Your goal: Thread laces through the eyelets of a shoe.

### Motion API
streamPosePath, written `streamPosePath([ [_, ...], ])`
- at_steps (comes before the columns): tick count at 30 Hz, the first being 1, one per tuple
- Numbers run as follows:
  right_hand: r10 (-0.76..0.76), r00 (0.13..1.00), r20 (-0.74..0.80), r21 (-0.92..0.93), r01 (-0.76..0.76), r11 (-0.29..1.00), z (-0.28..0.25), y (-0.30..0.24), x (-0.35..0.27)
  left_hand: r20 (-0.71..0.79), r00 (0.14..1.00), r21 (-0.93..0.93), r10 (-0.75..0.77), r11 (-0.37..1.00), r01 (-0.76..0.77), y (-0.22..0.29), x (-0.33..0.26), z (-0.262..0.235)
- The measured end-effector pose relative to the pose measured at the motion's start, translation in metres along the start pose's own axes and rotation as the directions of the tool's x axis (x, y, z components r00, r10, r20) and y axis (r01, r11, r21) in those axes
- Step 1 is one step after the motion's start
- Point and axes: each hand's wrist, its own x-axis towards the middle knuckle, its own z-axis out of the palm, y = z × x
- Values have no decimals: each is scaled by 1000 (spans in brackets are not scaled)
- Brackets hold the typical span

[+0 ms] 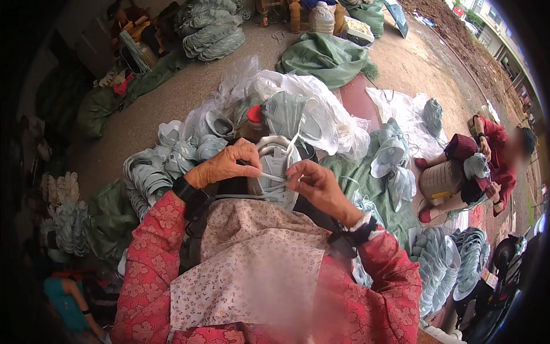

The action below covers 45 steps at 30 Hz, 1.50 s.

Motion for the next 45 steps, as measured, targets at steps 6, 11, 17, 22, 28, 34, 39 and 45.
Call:
streamPosePath([
  [6,33,971,236,-233,24,972,-14,-11,21,41,998,-2,-55,998,55,8,6,2],
  [11,-306,952,-24,-578,236,781,-9,-22,28,77,982,-180,-173,966,184,6,-1,3],
  [17,-356,837,416,-819,515,253,6,-13,42,74,973,-456,-219,860,229,-5,-4,6],
  [22,-96,995,28,-442,98,892,12,-2,66,104,969,-627,-223,741,238,-1,-6,5],
  [28,-87,995,-52,13,87,996,13,4,68,-419,908,51,22,999,-1,27,-26,7],
  [34,-166,983,-84,63,172,983,-14,-67,-9,-326,916,215,-231,926,310,19,-94,35],
  [39,-222,806,-549,233,402,885,-103,-84,-89,-293,945,566,148,823,47,-1,-98,42],
  [45,-38,624,-780,-327,-355,876,-215,-62,-190,-594,752,669,286,695,264,14,-93,27],
])
